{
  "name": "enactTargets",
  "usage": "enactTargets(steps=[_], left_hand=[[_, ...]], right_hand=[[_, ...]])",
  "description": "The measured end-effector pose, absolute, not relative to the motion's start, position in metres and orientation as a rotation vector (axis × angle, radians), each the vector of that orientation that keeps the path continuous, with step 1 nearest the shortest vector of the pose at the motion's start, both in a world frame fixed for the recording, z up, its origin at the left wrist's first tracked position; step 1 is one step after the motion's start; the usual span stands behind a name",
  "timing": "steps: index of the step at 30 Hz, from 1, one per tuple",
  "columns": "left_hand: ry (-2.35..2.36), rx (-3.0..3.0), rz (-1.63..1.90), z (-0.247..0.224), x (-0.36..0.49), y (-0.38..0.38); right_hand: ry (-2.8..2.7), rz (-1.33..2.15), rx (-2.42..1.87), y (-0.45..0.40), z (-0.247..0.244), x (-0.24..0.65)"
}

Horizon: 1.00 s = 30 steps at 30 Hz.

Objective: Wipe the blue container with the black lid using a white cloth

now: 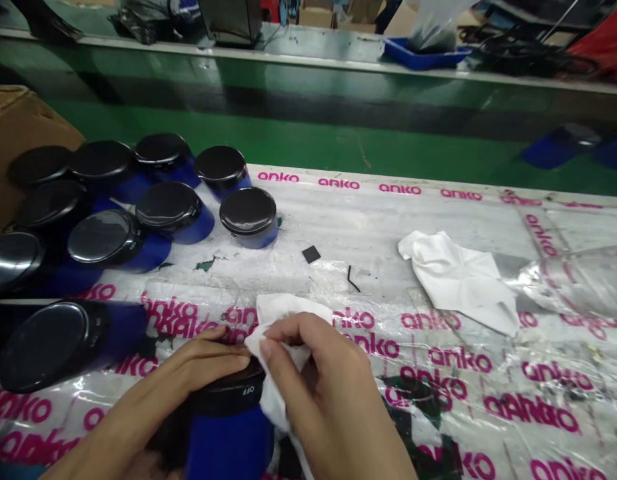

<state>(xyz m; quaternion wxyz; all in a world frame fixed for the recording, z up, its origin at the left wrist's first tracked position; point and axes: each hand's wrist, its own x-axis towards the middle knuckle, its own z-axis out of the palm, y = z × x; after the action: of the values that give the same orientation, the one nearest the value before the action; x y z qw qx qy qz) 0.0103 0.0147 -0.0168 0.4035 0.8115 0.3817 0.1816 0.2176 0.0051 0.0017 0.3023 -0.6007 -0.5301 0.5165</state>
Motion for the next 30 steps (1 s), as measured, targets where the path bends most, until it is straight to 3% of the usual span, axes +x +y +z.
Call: enactTargets(steps=[3, 8, 14, 23, 30], left_hand=[[1.019, 2.042, 0.497, -0.019, 0.011, 0.014], [0.945, 2.135, 0.524, -0.02, 0.01, 0.018], [0.98, 2.11, 0.511, -0.018, 0.011, 0.017], [0.851, 2.258, 0.618, -0.028, 0.002, 0.019], [0.932, 2.109, 0.586, -0.023, 0.007, 0.017]], right_hand=[[-1.11, 1.539, -1.628, 0.002, 0.003, 0.22], [-1.277, 1.477, -1.453, 0.003, 0.008, 0.219], [-1.062, 1.797, -1.393, 0.005, 0.002, 0.225], [-1.49, 1.142, -1.526, -0.022, -0.013, 0.23], [-1.332, 1.336, -1.424, -0.007, -0.007, 0.215]])
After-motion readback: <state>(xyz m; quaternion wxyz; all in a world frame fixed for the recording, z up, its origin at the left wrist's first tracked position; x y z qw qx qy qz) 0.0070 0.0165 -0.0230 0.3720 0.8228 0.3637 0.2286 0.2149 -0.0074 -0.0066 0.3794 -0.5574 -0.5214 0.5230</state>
